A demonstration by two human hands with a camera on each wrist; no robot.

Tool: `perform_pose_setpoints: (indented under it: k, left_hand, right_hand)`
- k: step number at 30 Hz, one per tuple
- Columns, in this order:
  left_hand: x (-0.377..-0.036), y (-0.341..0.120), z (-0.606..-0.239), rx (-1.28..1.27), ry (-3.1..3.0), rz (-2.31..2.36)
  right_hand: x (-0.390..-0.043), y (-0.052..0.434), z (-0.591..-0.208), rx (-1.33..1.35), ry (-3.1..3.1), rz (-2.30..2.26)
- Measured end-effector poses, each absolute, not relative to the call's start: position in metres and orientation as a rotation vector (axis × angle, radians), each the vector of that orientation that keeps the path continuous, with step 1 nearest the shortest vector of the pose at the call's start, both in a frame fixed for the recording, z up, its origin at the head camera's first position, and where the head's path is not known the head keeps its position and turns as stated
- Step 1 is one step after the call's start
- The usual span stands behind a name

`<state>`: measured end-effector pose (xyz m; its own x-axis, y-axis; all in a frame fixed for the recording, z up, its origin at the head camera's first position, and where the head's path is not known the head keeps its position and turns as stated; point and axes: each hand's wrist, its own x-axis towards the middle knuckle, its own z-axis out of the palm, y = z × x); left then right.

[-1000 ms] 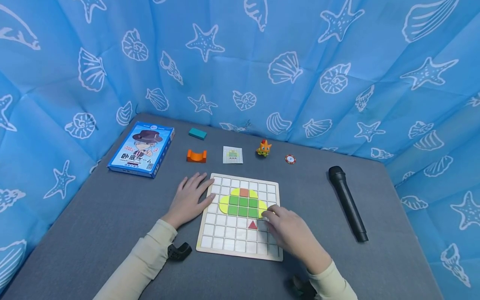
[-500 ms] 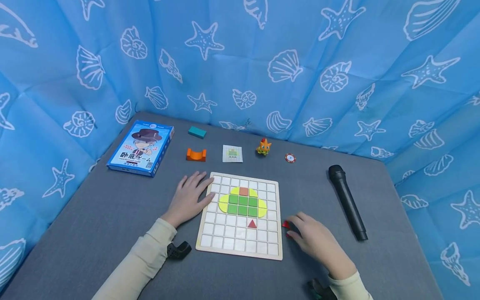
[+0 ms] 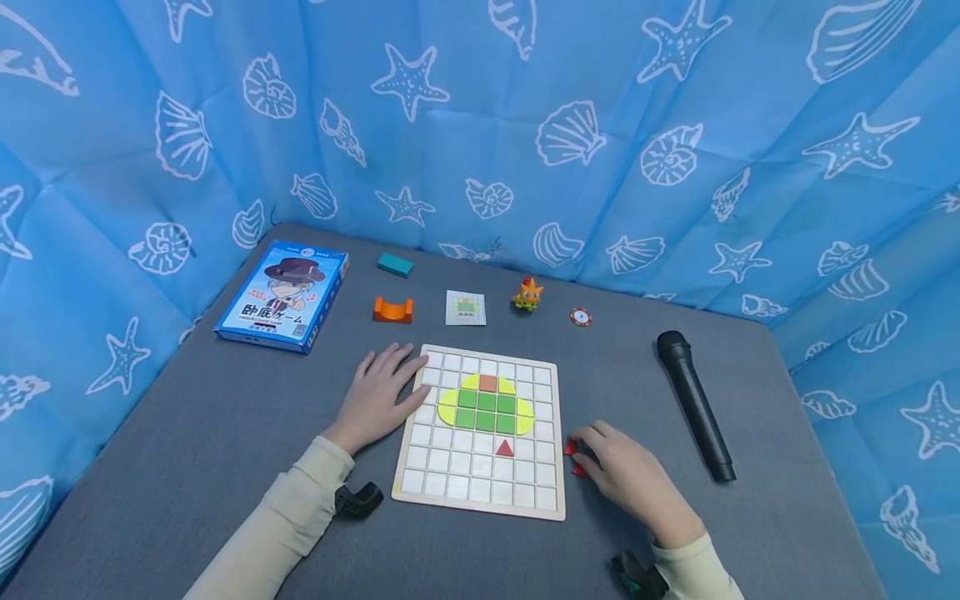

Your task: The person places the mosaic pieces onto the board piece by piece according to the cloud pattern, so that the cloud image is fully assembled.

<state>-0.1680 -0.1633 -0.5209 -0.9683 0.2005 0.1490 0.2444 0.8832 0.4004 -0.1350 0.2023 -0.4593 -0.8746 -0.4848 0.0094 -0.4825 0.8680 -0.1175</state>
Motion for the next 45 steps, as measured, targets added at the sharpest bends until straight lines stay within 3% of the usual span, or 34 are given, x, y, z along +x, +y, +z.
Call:
perform_pose_setpoints:
  k: [14,28,45]
  left_hand:
    - [-0.166,-0.161,-0.519,-0.340,-2.950,-0.655]
    - [-0.165,-0.161,-0.520,-0.337,-2.940,-0.656]
    - [-0.166,-0.162,-0.519,-0.338,-2.926,-0.660]
  right_hand:
    - [-0.142,0.204,-0.465,-0.928,3.036,-0.216]
    - [-0.144,0.199,-0.460,-0.910,3.075,-0.235]
    - [-0.143,0.143,-0.439,-1.081,2.914,-0.417]
